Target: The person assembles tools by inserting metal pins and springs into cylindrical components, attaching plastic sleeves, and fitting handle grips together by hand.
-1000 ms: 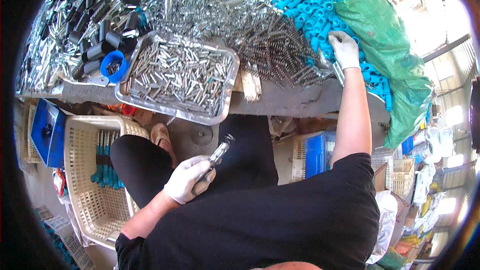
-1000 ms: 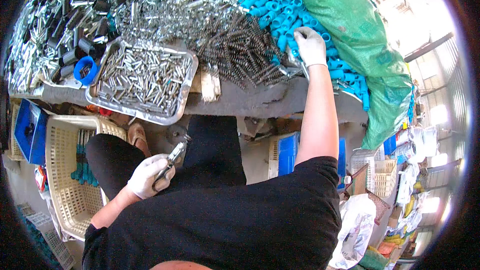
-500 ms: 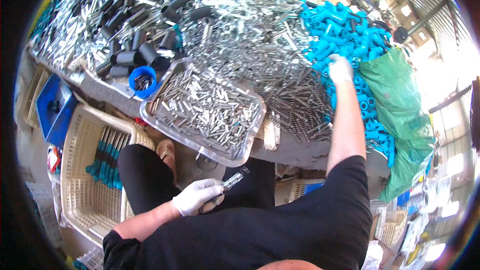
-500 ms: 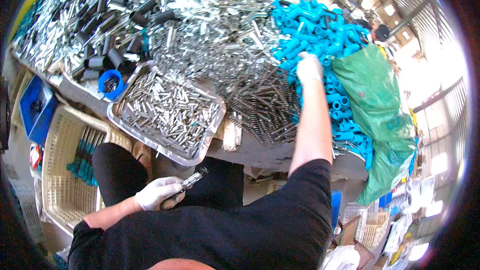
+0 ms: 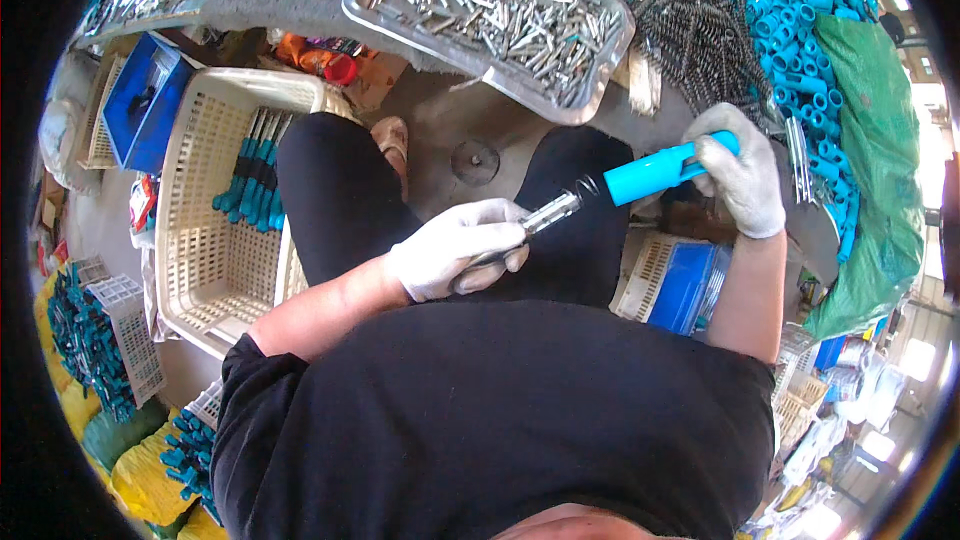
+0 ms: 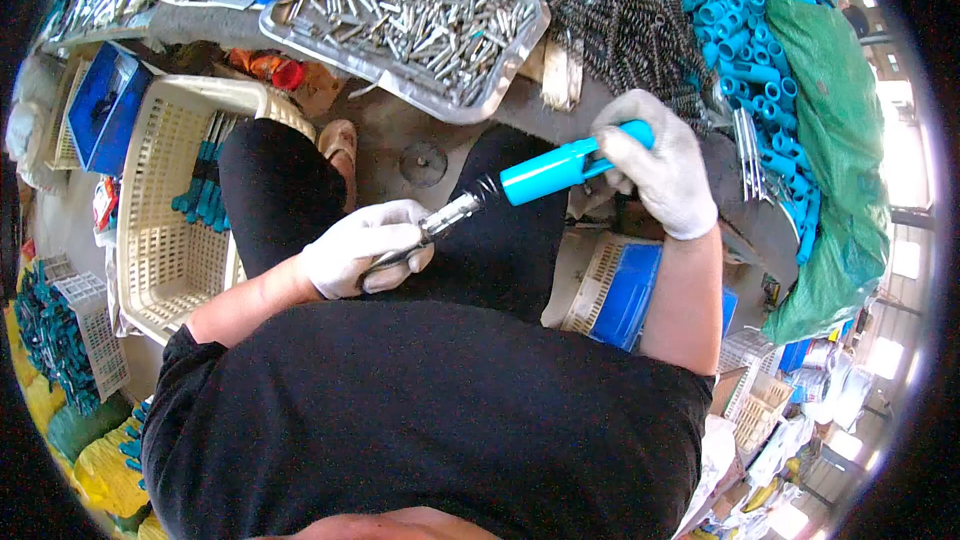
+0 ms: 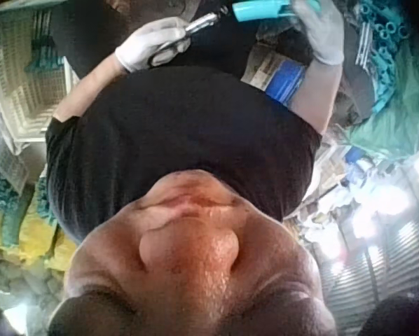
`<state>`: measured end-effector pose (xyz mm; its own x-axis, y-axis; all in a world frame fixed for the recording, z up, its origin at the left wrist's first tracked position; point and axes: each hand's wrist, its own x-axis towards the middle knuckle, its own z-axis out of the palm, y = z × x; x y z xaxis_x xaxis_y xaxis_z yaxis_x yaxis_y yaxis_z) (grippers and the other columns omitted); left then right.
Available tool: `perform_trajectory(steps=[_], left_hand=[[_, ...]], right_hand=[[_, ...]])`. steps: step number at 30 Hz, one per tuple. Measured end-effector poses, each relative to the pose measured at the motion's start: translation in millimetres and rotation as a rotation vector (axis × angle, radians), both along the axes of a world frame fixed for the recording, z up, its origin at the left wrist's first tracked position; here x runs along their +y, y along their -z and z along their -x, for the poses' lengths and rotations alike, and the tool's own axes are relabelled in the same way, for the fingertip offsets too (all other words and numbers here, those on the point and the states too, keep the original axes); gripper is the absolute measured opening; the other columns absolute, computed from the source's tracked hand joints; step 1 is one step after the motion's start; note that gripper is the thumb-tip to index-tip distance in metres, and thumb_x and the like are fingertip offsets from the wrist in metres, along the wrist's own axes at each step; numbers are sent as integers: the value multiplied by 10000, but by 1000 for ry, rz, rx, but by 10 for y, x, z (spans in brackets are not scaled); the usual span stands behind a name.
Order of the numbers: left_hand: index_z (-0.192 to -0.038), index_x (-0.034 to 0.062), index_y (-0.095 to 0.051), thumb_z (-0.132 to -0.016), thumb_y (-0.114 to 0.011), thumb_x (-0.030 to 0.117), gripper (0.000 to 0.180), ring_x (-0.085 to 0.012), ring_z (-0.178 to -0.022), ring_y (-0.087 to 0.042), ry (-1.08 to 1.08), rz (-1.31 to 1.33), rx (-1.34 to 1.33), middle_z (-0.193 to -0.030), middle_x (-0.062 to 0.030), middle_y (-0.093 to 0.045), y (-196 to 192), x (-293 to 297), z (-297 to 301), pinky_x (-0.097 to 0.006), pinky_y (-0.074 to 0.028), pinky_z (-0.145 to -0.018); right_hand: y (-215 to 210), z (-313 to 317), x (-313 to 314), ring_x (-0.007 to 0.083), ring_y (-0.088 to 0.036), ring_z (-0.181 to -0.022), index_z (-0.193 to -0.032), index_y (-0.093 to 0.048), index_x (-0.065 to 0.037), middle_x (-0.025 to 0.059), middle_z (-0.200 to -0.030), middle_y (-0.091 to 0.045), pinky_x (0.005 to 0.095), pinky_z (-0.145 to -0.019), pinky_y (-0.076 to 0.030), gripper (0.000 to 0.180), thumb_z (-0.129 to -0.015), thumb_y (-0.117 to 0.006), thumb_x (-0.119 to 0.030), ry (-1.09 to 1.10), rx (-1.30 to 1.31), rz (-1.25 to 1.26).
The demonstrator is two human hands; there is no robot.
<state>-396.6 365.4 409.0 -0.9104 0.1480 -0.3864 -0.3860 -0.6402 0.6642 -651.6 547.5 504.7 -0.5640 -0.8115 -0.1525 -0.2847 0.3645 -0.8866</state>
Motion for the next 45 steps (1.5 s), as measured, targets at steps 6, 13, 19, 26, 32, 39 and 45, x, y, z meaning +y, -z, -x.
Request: perform_trajectory(steps=[6, 13, 19, 26, 32, 39, 45], left_hand=[[-944, 38, -558, -945, -572, 315, 278, -38, -442, -373, 26, 128, 1, -737, -12, -545, -113, 132, -260, -210, -258, -396], [-1257, 35, -550, -974, -508, 362, 434, -48, -437, -375, -41, 117, -8, -735, -8, -553, -75, 208, -466, -210, -272, -391], [-1113, 93, -598, -972, -510, 421, 368, -39, -448, -357, -42, 144, 5, -683, 22, -520, -59, 185, -529, -213, -259, -416], [-869, 79, -603, -974, -486, 458, 410, -59, -434, -378, -31, 123, 1, -590, 27, -477, -47, 70, -541, -225, -266, -407], [-1076, 78, -553, -980, -499, 410, 350, -57, -429, -392, -93, -73, 102, -730, 16, -530, 69, 0, -604, -210, -307, -404], [-1186, 26, -509, -917, -588, 431, 493, -46, -407, -373, -333, 23, 199, -770, -13, -544, -34, -376, -698, -185, -277, -359], [-1289, 8, -452, -914, -600, 393, 557, -59, -393, -393, -512, -23, 137, -787, -37, -556, 4, -554, -753, -189, -297, -345]], right_hand=[[179, -480, -100, 75, -556, -559, -942, -582, -65, 16, -698, -584, 216, -488, -432, 165, -866, -638, -200, -171, -140, -127], [437, -959, -217, 81, -533, -514, -808, -580, -60, 6, -597, -526, 250, -488, -415, 274, -900, -613, -316, -143, -23, -75], [359, -1023, -360, 77, -475, -501, -773, -570, -53, 3, -565, -494, 274, -481, -373, 298, -912, -593, -315, -199, -92, -241], [629, -1239, -503, 59, -466, -528, -817, -571, -40, 7, -663, -523, 240, -481, -364, 225, -948, -520, -215, -370, 207, 29], [749, -1400, -827, 169, -532, -609, -830, -568, -12, 75, -661, -524, 317, -588, -424, 242, -963, -470, -188, -300, 177, 99], [-54, -1219, -1698, 303, -655, -858, -883, -670, -75, 131, -897, -666, 390, -756, -509, 199, -862, -642, -271, -457, 722, 14], [266, -661, -2757, 333, -664, -887, -984, -656, -80, 178, -906, -678, 410, -794, -515, 209, -842, -613, -227, -443, 1018, -109]])
